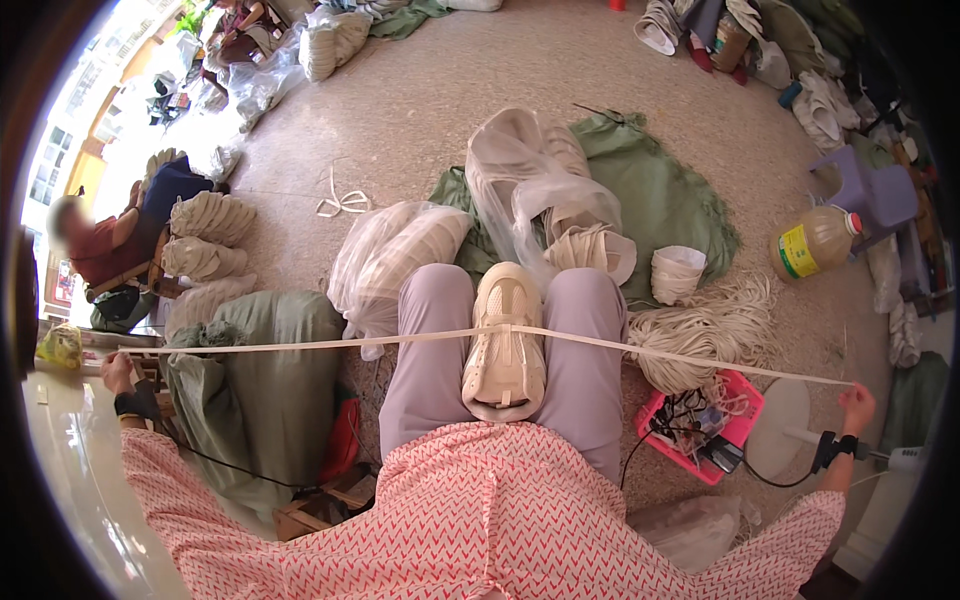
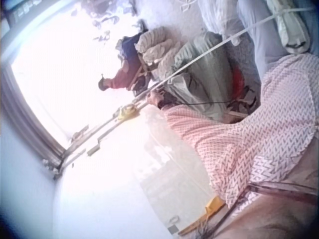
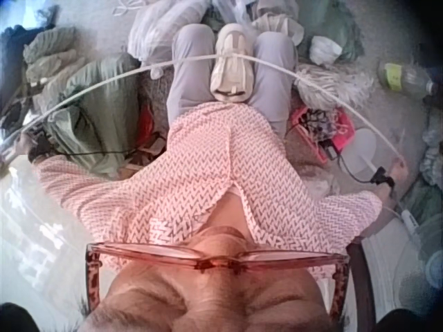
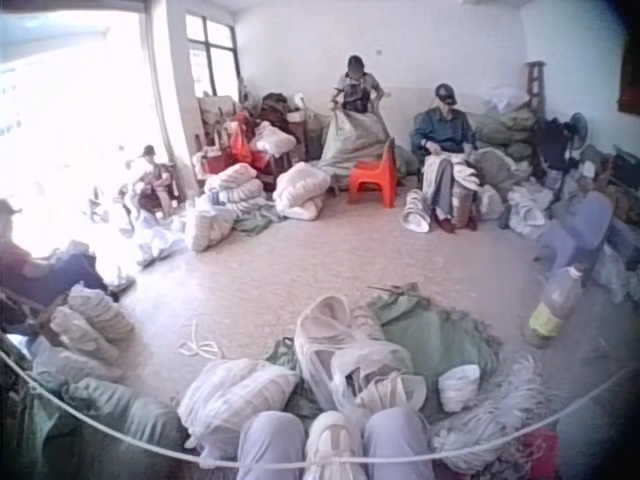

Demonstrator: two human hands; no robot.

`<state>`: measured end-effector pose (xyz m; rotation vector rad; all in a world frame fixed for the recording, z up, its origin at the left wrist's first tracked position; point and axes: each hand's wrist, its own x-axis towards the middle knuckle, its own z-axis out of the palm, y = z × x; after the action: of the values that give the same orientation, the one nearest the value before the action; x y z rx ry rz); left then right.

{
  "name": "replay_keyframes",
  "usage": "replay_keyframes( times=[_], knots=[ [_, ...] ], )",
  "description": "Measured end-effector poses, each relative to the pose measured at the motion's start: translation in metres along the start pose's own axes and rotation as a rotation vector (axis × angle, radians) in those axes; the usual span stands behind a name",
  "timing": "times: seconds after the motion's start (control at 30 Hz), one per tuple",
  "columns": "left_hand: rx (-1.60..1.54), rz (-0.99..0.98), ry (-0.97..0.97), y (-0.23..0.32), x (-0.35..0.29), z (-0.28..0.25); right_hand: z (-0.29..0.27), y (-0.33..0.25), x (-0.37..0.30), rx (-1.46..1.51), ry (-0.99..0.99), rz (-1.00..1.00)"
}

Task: Lacing a white athletic shoe in a workshop setting.

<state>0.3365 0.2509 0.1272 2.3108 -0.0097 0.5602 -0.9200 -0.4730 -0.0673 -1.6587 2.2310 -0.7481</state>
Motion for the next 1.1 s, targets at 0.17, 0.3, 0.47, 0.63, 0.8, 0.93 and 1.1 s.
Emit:
replay_keyframes(
  times=[0.17, 0.3, 0.47, 0.63, 0.8, 0.93, 1.1],
  knots=[
    [0.396, 0.232, -0.258, -0.026, -0.068, -0.019, 0.079, -0.087, 0.038, -0.114, -0.307, 0.027],
    [0.248, 0.324, -0.117, 0.028, -0.060, 0.000, 0.094, -0.134, 0.018, -0.063, -0.317, 0.022],
    [-0.039, 0.066, -0.606, -0.008, -0.116, 0.077, 0.132, -0.132, -0.007, 0.690, -0.433, 0.109],
    [-0.087, -0.082, -1.374, 0.114, -0.349, 0.108, 0.197, -0.332, -0.234, 0.696, -1.078, 0.099],
    [-0.415, -0.203, -1.751, 0.140, -0.454, 0.134, 0.196, -0.426, -0.340, 0.622, -1.442, -0.146],
    [-0.365, 0.020, -1.644, 0.153, -0.485, 0.143, 0.207, -0.456, -0.375, 0.319, -1.190, -0.755],
    [-0.382, 0.560, -1.310, 0.176, -0.503, 0.160, 0.239, -0.468, -0.388, 0.096, -0.803, -1.173]
  ],
)
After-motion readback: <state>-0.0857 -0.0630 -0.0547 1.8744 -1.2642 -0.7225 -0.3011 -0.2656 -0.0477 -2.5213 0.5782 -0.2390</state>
